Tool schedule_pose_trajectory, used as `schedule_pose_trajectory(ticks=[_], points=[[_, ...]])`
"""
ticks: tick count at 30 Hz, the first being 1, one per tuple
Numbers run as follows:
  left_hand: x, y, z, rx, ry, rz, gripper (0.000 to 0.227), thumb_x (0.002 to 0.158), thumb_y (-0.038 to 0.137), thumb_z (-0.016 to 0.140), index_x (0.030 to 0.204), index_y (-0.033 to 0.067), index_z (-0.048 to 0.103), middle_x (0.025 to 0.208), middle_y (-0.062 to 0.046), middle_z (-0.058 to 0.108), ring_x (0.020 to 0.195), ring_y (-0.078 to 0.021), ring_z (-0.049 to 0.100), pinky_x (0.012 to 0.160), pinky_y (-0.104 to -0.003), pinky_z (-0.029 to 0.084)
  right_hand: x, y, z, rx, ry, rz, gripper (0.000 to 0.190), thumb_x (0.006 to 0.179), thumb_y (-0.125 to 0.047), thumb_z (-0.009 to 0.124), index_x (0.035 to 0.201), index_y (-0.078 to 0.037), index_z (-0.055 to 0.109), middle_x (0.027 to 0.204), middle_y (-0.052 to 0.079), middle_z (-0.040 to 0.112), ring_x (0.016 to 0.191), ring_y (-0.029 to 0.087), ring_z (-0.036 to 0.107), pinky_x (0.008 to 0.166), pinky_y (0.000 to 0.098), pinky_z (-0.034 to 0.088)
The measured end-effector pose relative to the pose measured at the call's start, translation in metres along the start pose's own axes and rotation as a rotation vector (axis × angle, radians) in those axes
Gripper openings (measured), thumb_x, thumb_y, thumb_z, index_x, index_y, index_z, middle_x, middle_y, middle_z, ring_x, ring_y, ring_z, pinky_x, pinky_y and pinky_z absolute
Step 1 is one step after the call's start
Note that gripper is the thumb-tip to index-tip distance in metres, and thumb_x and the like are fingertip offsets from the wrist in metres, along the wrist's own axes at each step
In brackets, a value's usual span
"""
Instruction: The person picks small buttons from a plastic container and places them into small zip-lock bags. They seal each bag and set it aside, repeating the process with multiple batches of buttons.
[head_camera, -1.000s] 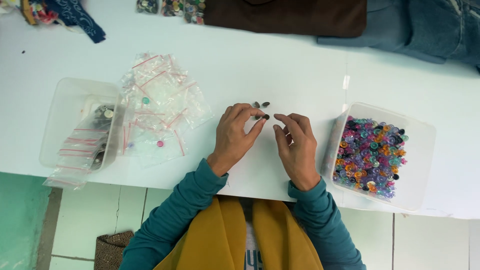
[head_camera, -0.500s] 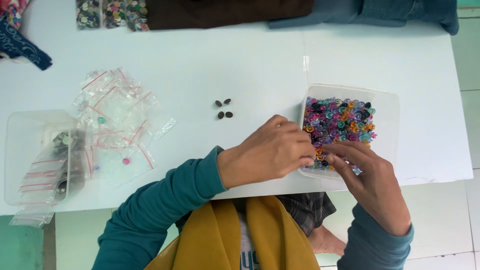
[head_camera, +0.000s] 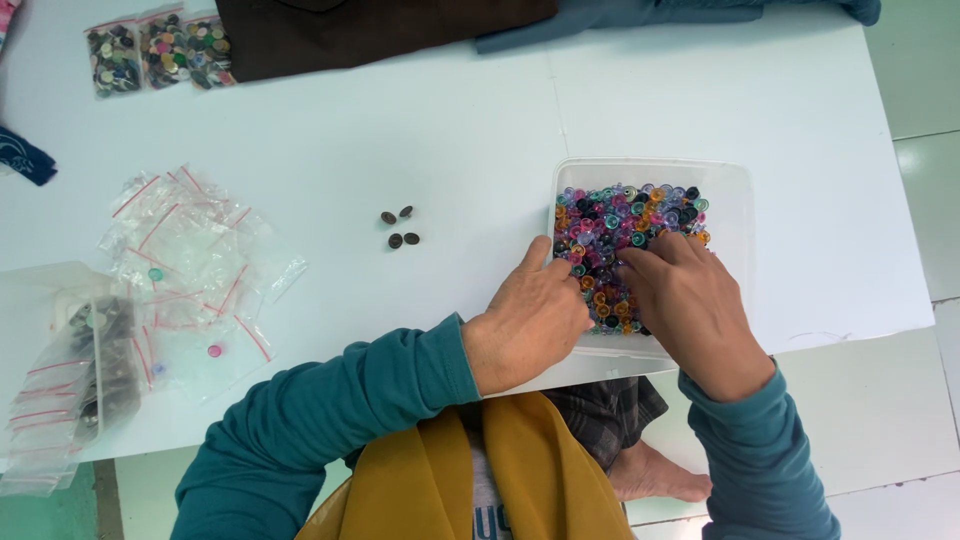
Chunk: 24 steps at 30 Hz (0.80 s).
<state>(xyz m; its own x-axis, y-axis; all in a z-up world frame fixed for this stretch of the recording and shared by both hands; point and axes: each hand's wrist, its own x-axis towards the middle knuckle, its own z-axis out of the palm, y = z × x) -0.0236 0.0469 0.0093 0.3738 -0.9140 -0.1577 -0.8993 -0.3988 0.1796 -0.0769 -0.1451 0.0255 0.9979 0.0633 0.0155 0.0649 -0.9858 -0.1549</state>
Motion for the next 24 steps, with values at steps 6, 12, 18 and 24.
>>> schedule_pose_trajectory(ticks=[6, 12, 18, 24], points=[[-0.006, 0.001, -0.001, 0.134, 0.145, -0.055, 0.035, 0.1, 0.028, 0.059, 0.081, 0.0042, 0.076, 0.079, -0.014, 0.071, 0.096, -0.0254, 0.062, 0.117, -0.058, 0.012, 0.015, 0.008, 0.032, -0.189, -0.079, -0.019, 0.017, 0.094, -0.031, 0.074, 0.102, -0.018, 0.08, 0.091, 0.004, 0.064, 0.087, 0.023, 0.063, 0.07, 0.0347, 0.052], [-0.005, 0.001, -0.017, 0.264, 0.169, -0.12, 0.023, 0.096, 0.018, 0.065, 0.08, 0.0057, 0.076, 0.085, -0.014, 0.069, 0.106, -0.028, 0.059, 0.12, -0.063, 0.003, 0.021, -0.006, 0.019, -0.164, -0.15, -0.021, 0.016, 0.095, -0.024, 0.071, 0.109, -0.019, 0.078, 0.097, 0.006, 0.067, 0.09, 0.023, 0.067, 0.069, 0.0352, 0.054], [0.003, -0.009, -0.015, 0.277, 0.193, -0.151, 0.017, 0.092, 0.013, 0.069, 0.079, 0.0059, 0.076, 0.084, -0.013, 0.067, 0.108, -0.0265, 0.058, 0.12, -0.064, -0.001, 0.024, -0.011, 0.01, -0.278, -0.232, 0.014, 0.017, 0.096, -0.028, 0.067, 0.109, -0.022, 0.076, 0.098, 0.002, 0.068, 0.087, 0.016, 0.066, 0.068, 0.0291, 0.052], [0.01, -0.002, -0.022, 0.286, 0.182, -0.147, 0.011, 0.084, 0.01, 0.077, 0.074, 0.009, 0.077, 0.075, -0.013, 0.069, 0.092, -0.0254, 0.062, 0.118, -0.058, 0.011, 0.005, 0.006, -0.022, -0.15, -0.094, 0.134, 0.01, 0.095, -0.019, 0.073, 0.1, -0.014, 0.078, 0.087, 0.005, 0.069, 0.079, 0.021, 0.069, 0.063, 0.032, 0.054]])
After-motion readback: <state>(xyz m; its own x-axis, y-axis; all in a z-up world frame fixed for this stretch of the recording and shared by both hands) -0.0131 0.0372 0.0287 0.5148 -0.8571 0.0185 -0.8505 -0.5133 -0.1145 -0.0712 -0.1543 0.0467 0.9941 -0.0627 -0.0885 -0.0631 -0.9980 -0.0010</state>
